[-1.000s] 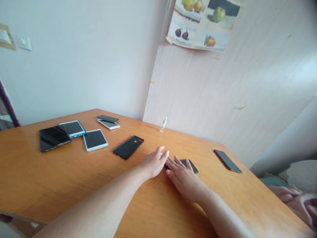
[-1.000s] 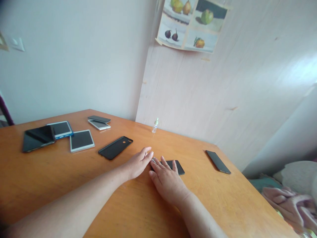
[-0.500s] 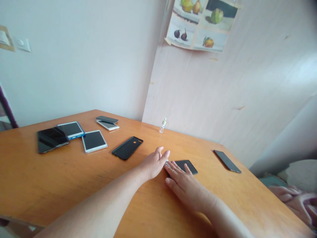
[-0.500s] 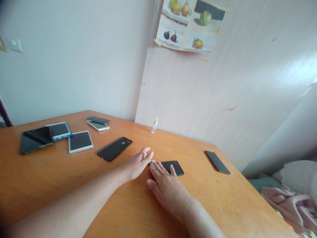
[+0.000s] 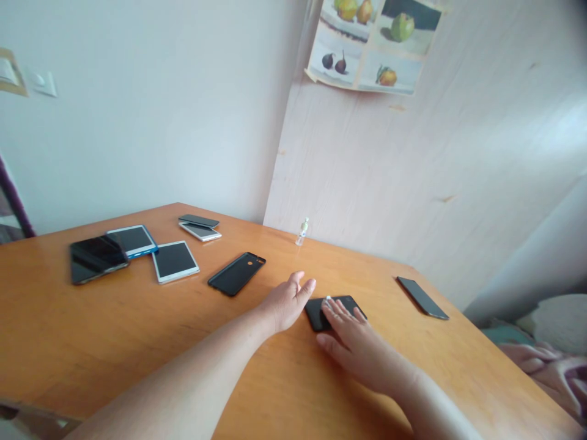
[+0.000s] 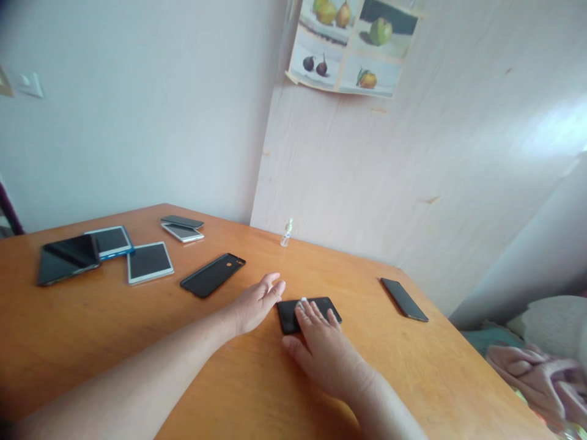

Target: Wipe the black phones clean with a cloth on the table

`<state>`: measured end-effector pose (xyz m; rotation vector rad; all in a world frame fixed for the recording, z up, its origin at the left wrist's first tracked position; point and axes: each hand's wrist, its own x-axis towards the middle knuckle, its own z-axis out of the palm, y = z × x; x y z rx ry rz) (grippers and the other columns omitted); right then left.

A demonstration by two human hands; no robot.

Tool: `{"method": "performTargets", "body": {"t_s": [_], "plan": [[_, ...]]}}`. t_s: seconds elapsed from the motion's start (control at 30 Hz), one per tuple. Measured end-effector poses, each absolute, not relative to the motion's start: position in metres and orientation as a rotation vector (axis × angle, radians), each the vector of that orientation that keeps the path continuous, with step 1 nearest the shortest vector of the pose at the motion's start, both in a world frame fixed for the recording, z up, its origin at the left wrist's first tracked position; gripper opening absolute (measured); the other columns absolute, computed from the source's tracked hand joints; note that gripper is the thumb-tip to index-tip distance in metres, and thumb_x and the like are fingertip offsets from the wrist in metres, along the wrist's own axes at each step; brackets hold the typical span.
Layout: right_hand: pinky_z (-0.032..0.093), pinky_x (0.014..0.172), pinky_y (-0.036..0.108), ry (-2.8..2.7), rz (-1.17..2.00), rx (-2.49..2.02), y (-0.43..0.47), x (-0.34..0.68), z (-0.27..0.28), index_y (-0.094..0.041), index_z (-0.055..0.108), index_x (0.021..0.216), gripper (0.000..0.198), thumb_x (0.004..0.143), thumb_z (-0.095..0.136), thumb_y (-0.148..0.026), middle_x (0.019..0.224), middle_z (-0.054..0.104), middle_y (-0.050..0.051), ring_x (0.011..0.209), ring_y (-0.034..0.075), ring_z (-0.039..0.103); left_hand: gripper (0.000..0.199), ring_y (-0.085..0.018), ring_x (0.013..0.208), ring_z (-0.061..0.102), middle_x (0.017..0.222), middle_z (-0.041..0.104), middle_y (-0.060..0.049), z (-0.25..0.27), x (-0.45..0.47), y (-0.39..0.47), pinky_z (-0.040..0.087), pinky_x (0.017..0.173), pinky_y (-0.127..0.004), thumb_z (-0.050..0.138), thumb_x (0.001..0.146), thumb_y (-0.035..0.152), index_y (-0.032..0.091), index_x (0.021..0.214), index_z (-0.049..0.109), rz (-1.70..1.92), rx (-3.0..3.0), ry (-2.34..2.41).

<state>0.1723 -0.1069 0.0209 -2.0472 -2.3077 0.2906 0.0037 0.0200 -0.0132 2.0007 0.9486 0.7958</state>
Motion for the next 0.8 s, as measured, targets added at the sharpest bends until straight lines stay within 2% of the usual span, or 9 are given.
{"method": "performTargets", "body": {"t_s": [0.07, 0.13, 0.3, 0.4, 0.53, 0.63, 0.7, 0.8], "plan": [[0.008, 0.119, 0.049, -2.406, 0.383, -1.887, -0.115, 0.157, 0.028, -0.021, 0.017, 0.154, 0.073, 0.095, 0.028, -0.063, 0.160, 0.014, 0.007, 0.147, 0.025, 0.011, 0.080, -0.028, 0.125, 0.055, 0.129, 0.062, -0.016, -0.012, 0.003, 0.020, 0.039, 0.101, -0.036, 0.025, 0.090, 0.073, 0.014, 0.142, 0.038, 0.788, 2.012, 0.950], [0.007, 0.119, 0.049, -2.416, 0.404, -1.864, -0.117, 0.157, 0.031, -0.022, 0.018, 0.154, 0.072, 0.096, 0.028, -0.062, 0.159, 0.016, 0.007, 0.147, 0.025, 0.014, 0.080, -0.028, 0.123, 0.056, 0.131, 0.061, -0.016, -0.011, 0.003, 0.020, 0.039, 0.101, -0.036, 0.024, 0.090, 0.073, 0.014, 0.142, 0.039, 0.785, 2.024, 0.952], [0.017, 0.116, 0.055, -2.116, 0.206, -2.268, -0.105, 0.197, 0.023, -0.008, 0.038, 0.147, 0.070, 0.096, 0.032, -0.057, 0.152, 0.033, 0.019, 0.142, 0.032, 0.028, 0.079, -0.028, 0.123, 0.056, 0.131, 0.061, -0.016, -0.012, 0.002, 0.020, 0.040, 0.100, -0.036, 0.025, 0.090, 0.073, 0.015, 0.142, 0.039, 0.772, 2.039, 0.946], [0.021, 0.116, 0.052, -2.084, 0.192, -2.305, -0.105, 0.202, 0.022, -0.005, 0.038, 0.146, 0.071, 0.096, 0.036, -0.054, 0.152, 0.033, 0.022, 0.141, 0.032, 0.030, 0.077, -0.028, 0.123, 0.056, 0.130, 0.062, -0.015, -0.013, 0.003, 0.020, 0.040, 0.100, -0.036, 0.027, 0.090, 0.073, 0.016, 0.141, 0.041, 0.774, 2.042, 0.948], [0.020, 0.118, 0.044, -2.292, 0.345, -2.054, -0.122, 0.167, 0.032, -0.012, 0.028, 0.152, 0.076, 0.092, 0.041, -0.059, 0.157, 0.022, 0.013, 0.145, 0.028, 0.022, 0.074, -0.027, 0.122, 0.056, 0.130, 0.062, -0.014, -0.012, 0.003, 0.020, 0.040, 0.100, -0.035, 0.029, 0.091, 0.072, 0.017, 0.138, 0.044, 0.804, 2.041, 0.944], [0.020, 0.119, 0.041, -2.380, 0.418, -1.921, -0.133, 0.147, 0.039, -0.017, 0.024, 0.153, 0.075, 0.092, 0.042, -0.058, 0.158, 0.019, 0.008, 0.144, 0.026, 0.023, 0.073, -0.027, 0.120, 0.058, 0.128, 0.063, -0.013, -0.010, 0.002, 0.019, 0.041, 0.099, -0.035, 0.028, 0.091, 0.071, 0.017, 0.138, 0.045, 0.799, 2.041, 0.942], [0.023, 0.118, 0.043, -2.325, 0.378, -1.989, -0.133, 0.151, 0.040, -0.014, 0.030, 0.151, 0.074, 0.093, 0.042, -0.057, 0.156, 0.025, 0.012, 0.143, 0.028, 0.027, 0.074, -0.027, 0.120, 0.058, 0.131, 0.061, -0.014, -0.009, 0.002, 0.018, 0.042, 0.099, -0.035, 0.028, 0.091, 0.072, 0.017, 0.138, 0.045, 0.793, 2.046, 0.946], [0.034, 0.110, 0.046, -2.150, 0.260, -2.173, -0.124, 0.177, 0.038, -0.010, 0.048, 0.140, 0.063, 0.094, 0.041, -0.053, 0.146, 0.044, 0.019, 0.133, 0.032, 0.044, 0.076, -0.028, 0.119, 0.058, 0.130, 0.062, -0.014, -0.010, 0.002, 0.018, 0.042, 0.099, -0.036, 0.028, 0.090, 0.072, 0.016, 0.139, 0.044, 0.771, 2.040, 0.938]]}}
